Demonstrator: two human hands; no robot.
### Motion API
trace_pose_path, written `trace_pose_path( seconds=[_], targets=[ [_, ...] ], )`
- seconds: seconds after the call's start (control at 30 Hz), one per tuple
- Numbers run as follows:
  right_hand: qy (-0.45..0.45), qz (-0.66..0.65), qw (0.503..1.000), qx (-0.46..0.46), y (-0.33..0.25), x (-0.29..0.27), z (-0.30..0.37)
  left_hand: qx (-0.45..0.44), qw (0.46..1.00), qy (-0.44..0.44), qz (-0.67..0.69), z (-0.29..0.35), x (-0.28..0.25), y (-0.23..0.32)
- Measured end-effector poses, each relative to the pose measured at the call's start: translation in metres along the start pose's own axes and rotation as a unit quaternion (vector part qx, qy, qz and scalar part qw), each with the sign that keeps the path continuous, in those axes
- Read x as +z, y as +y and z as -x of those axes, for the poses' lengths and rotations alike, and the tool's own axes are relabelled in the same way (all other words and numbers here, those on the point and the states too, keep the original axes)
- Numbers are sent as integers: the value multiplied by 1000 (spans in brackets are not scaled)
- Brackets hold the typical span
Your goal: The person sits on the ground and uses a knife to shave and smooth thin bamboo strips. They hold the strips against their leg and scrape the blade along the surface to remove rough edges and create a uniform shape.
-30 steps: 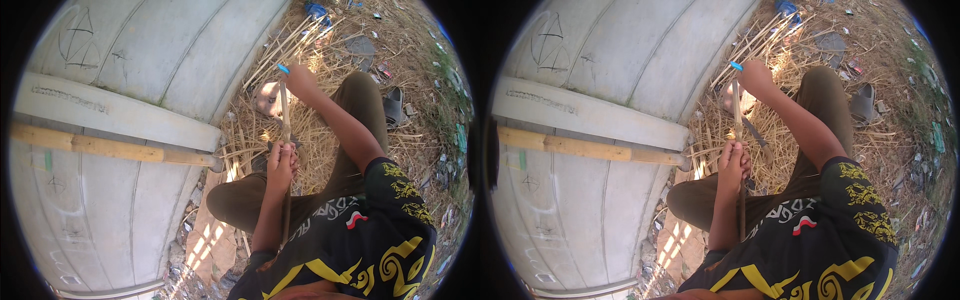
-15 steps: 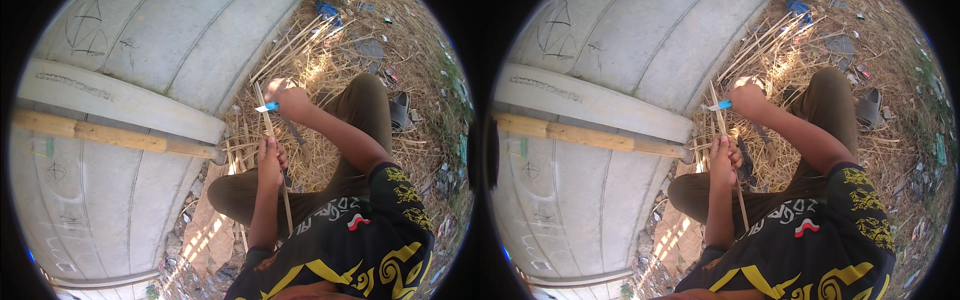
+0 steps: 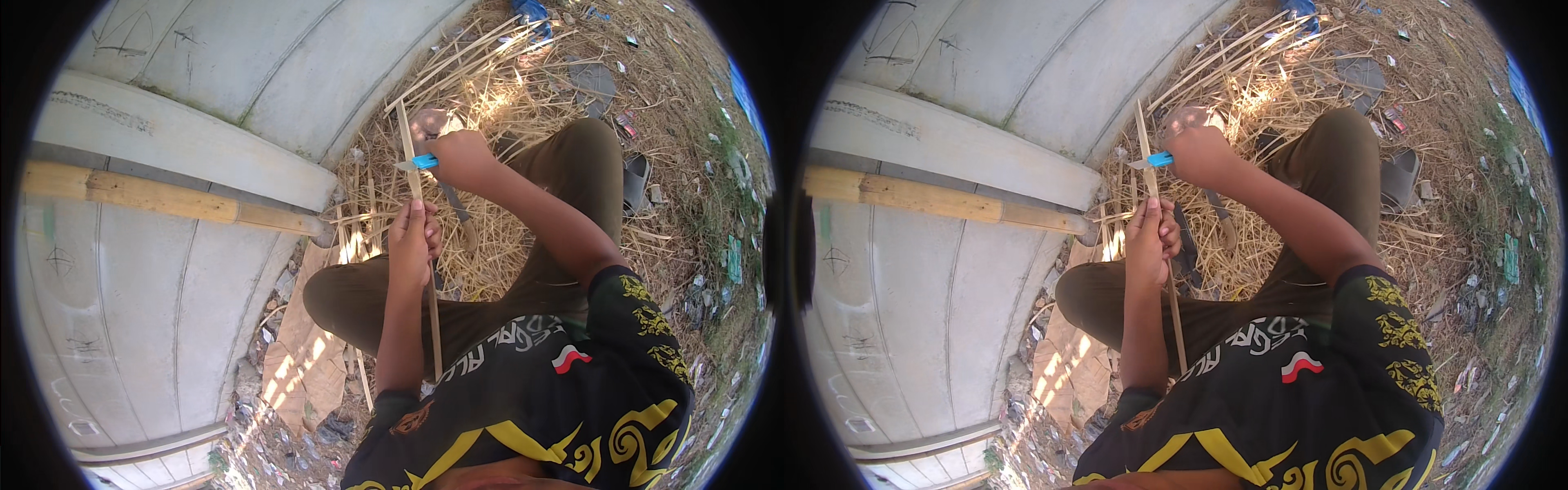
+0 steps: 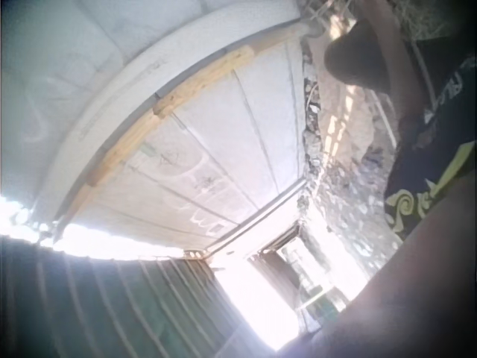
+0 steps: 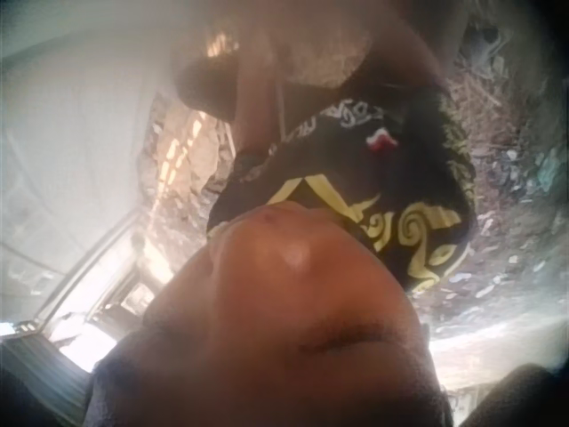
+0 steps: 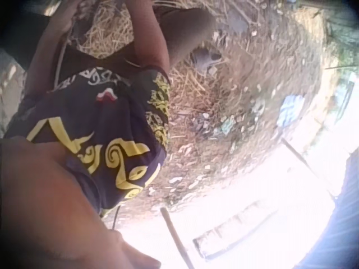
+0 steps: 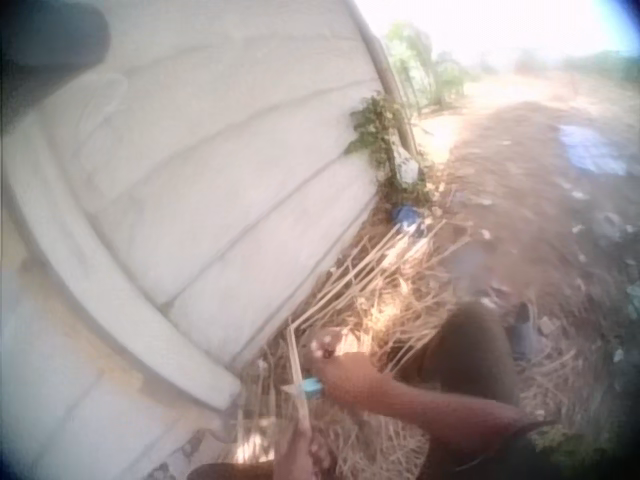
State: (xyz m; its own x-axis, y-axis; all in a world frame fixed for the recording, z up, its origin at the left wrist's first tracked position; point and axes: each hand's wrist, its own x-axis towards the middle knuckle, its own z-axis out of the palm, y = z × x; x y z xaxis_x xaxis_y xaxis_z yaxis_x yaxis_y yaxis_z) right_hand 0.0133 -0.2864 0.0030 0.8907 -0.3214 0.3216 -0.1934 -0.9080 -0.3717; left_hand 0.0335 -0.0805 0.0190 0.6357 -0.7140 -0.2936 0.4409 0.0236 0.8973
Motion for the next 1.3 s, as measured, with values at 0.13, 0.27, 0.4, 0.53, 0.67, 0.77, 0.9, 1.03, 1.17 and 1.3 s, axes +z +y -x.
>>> trace_pose_path(
  seconds=[0.13,0.27,0.4,0.53,0.67,0.77,0.9,1.03,1.17,1.3],
  targets=[
    [39,13,999,4,3,9,-12,2,998,35,-51,3,0,-4],
    [68,18,996,47,8,7,-25,28,997,36,-65,4,1,1],
    [141,54,975,165,25,-12,-36,-26,998,22,-60,9,1,5],
    [183,60,976,102,40,-14,-34,-28,998,-20,-47,12,2,9],
    [169,79,972,141,46,-23,-27,-55,995,-60,-52,19,1,18],
    [144,81,937,309,63,-64,-31,-91,989,-104,-52,30,-6,23],
    [243,31,882,402,90,-131,-11,-62,993,-79,-56,28,-12,22],
    [201,-87,937,273,54,-92,21,-7,998,-33,-55,8,-16,11],
    [74,-48,990,113,13,-14,26,15,995,-31,-93,-1,-11,0],
    [52,-20,997,55,1,15,23,38,991,-1,-129,-1,-5,-8]
  ],
)
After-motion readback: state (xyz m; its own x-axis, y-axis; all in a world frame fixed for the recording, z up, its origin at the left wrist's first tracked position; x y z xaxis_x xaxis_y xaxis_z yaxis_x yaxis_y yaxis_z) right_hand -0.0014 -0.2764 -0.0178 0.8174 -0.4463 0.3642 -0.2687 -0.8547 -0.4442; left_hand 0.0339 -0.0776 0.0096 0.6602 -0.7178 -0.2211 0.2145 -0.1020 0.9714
